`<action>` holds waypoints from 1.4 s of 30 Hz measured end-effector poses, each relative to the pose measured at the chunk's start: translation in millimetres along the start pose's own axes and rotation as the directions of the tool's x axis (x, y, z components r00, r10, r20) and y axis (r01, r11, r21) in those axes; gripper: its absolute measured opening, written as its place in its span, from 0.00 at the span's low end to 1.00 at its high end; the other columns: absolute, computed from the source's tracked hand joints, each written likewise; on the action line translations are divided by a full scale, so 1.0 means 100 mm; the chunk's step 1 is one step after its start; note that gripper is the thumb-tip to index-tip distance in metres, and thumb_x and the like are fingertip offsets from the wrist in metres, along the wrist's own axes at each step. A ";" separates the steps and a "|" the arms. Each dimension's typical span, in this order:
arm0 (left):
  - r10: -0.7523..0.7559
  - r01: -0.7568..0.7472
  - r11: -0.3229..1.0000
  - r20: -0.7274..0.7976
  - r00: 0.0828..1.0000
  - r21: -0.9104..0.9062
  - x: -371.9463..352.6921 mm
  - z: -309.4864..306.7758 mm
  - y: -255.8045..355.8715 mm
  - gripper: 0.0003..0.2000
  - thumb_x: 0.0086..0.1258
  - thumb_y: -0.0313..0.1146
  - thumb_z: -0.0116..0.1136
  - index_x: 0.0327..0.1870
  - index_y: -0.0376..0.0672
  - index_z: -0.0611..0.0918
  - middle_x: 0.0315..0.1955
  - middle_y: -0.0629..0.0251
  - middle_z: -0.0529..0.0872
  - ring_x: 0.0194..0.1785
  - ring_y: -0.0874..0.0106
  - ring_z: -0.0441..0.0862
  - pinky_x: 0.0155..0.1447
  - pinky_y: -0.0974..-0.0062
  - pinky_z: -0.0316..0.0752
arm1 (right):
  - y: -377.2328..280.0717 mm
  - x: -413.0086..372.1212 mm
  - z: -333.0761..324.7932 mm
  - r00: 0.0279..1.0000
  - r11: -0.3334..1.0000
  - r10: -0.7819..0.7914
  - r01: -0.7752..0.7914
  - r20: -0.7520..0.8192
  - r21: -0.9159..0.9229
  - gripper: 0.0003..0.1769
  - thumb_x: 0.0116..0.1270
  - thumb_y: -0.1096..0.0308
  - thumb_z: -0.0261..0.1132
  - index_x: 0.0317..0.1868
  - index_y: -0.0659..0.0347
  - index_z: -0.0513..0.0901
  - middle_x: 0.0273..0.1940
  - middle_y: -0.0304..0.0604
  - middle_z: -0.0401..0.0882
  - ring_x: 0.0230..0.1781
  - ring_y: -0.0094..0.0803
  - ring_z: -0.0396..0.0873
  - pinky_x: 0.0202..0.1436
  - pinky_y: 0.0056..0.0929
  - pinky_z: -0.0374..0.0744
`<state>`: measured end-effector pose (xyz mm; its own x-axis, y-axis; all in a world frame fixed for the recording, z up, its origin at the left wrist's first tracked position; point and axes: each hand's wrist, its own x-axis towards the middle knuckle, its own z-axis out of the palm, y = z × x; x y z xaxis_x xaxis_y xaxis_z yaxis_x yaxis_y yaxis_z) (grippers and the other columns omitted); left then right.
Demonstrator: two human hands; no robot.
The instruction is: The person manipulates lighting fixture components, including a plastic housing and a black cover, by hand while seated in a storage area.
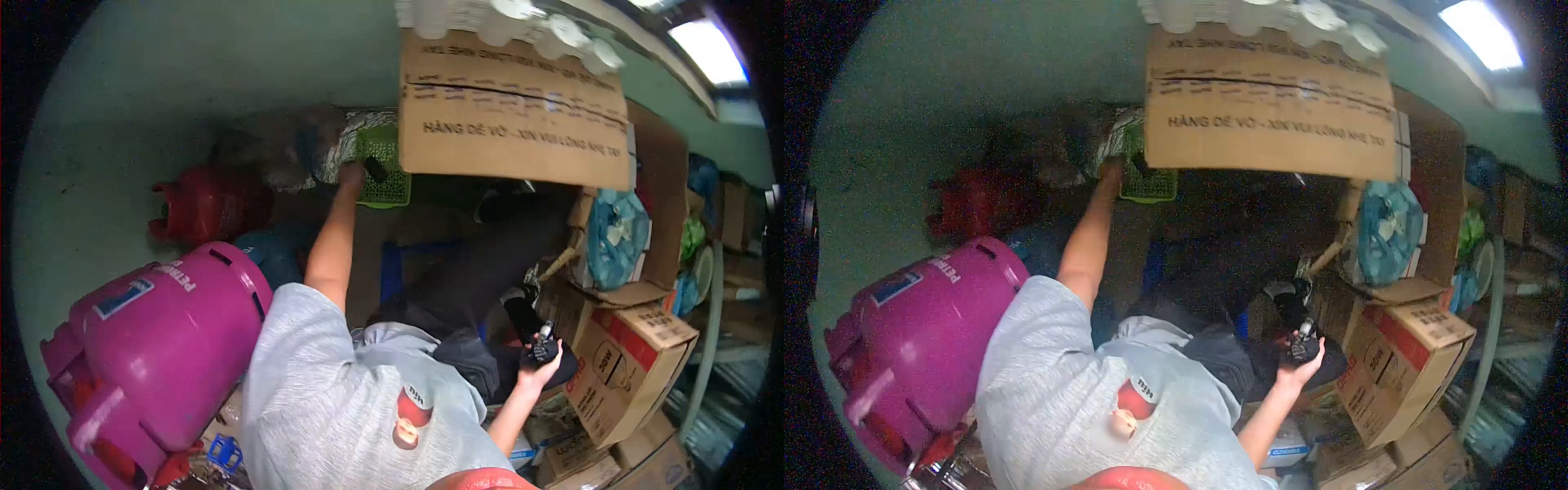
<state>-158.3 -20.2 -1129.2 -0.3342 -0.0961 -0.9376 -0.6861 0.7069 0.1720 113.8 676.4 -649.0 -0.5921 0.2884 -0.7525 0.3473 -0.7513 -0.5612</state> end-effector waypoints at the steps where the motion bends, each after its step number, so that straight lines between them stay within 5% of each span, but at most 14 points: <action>1: -0.054 0.085 0.983 0.183 0.982 -0.165 0.14 0.37 -0.02 0.22 0.84 0.42 0.57 0.72 0.39 0.78 0.63 0.54 0.87 0.35 0.65 0.89 0.44 0.55 0.86 | -0.04 0.07 -0.07 0.999 0.997 0.038 -0.039 -0.011 -0.063 0.25 0.84 0.47 0.56 0.63 0.59 0.82 0.52 0.43 0.89 0.49 0.35 0.88 0.49 0.39 0.88; 2: -0.055 0.091 0.979 0.195 0.979 -0.184 -0.53 1.23 0.07 0.22 0.84 0.42 0.57 0.72 0.39 0.78 0.63 0.54 0.87 0.35 0.65 0.89 0.44 0.55 0.86 | -0.04 0.07 -0.02 0.996 0.993 0.044 -0.052 -0.076 -0.108 0.26 0.84 0.47 0.56 0.65 0.59 0.82 0.55 0.42 0.89 0.53 0.35 0.87 0.55 0.40 0.86; 3: -0.136 -0.139 0.786 -0.388 0.912 -0.602 -1.36 1.07 0.43 0.25 0.88 0.49 0.50 0.74 0.41 0.75 0.64 0.55 0.86 0.37 0.65 0.90 0.45 0.54 0.87 | -0.04 0.10 0.03 0.989 0.987 0.043 -0.064 -0.139 -0.151 0.27 0.84 0.47 0.57 0.66 0.59 0.82 0.58 0.41 0.88 0.56 0.36 0.86 0.60 0.40 0.85; 8: -0.145 -0.026 0.764 -0.211 0.967 -0.645 -0.54 1.61 0.43 0.29 0.89 0.54 0.46 0.79 0.44 0.71 0.66 0.54 0.84 0.47 0.61 0.89 0.54 0.54 0.87 | -0.04 0.01 -0.10 0.960 0.938 0.008 -0.104 -0.279 -0.330 0.26 0.83 0.49 0.60 0.66 0.63 0.81 0.63 0.46 0.85 0.61 0.39 0.84 0.68 0.43 0.82; 22: -0.280 0.130 0.857 -0.239 0.930 -0.499 0.59 1.93 0.36 0.38 0.78 0.60 0.63 0.78 0.40 0.72 0.61 0.53 0.84 0.49 0.61 0.86 0.58 0.61 0.85 | 0.07 -0.28 0.12 0.905 0.807 0.077 -0.303 -0.418 -0.507 0.28 0.82 0.47 0.61 0.70 0.58 0.80 0.62 0.43 0.84 0.59 0.36 0.83 0.61 0.40 0.85; 30: -0.175 0.012 0.224 -0.028 0.984 -0.974 0.88 1.99 0.11 0.35 0.83 0.54 0.58 0.82 0.42 0.67 0.69 0.51 0.79 0.58 0.55 0.83 0.62 0.52 0.81 | 0.08 -0.14 0.21 0.922 0.743 0.080 -0.309 -0.380 -0.594 0.28 0.82 0.46 0.59 0.70 0.56 0.80 0.62 0.45 0.84 0.60 0.36 0.83 0.61 0.39 0.84; 39: 0.114 0.068 -0.585 0.001 0.993 -0.808 0.86 2.37 0.03 0.32 0.88 0.47 0.51 0.87 0.45 0.61 0.78 0.49 0.73 0.69 0.48 0.81 0.67 0.43 0.77 | 0.16 -0.05 0.46 0.919 0.745 0.085 -0.315 -0.385 -0.588 0.28 0.82 0.46 0.60 0.70 0.56 0.80 0.62 0.46 0.83 0.60 0.39 0.82 0.65 0.43 0.83; 42: 0.120 0.140 -0.433 0.097 0.988 -0.891 0.82 2.48 0.16 0.28 0.89 0.44 0.48 0.83 0.41 0.67 0.69 0.48 0.81 0.60 0.50 0.82 0.65 0.43 0.78 | 0.17 -0.12 0.56 0.930 0.843 0.074 -0.251 -0.360 -0.475 0.26 0.82 0.47 0.62 0.68 0.57 0.80 0.61 0.48 0.83 0.59 0.41 0.83 0.65 0.44 0.84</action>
<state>-36.3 157.4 -1278.0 -0.3494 0.0581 -0.9352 -0.3256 -0.9434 0.0631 85.8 627.1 -629.9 -0.2633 0.4261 -0.8655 0.7870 -0.4240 -0.4482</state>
